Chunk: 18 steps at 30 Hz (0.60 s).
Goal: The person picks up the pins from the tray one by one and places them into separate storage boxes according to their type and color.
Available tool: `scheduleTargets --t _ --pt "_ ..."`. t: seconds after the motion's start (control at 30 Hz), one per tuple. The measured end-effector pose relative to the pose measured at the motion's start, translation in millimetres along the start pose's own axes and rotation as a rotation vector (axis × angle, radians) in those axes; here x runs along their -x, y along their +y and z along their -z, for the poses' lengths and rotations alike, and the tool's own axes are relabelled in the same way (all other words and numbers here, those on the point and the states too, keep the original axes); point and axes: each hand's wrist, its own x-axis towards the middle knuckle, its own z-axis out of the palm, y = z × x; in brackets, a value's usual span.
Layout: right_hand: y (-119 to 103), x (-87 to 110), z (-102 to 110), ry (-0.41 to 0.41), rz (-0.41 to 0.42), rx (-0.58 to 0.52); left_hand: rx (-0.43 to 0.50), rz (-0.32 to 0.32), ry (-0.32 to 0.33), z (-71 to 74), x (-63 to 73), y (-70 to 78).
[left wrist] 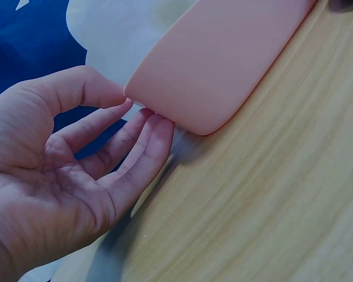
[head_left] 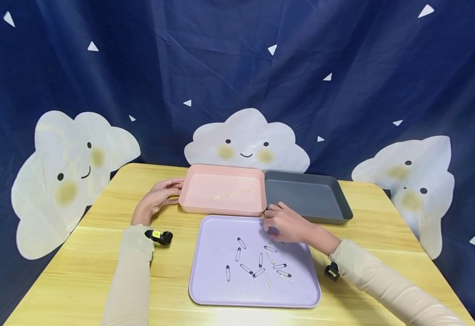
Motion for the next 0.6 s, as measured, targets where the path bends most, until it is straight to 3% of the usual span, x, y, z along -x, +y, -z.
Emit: scheduleTargets --t 0.6 --pt "1.7 -0.1 -3.1 -0.028 0.008 -0.014 -0.006 0.007 0.008 -0.4 -1.0 -0.5"
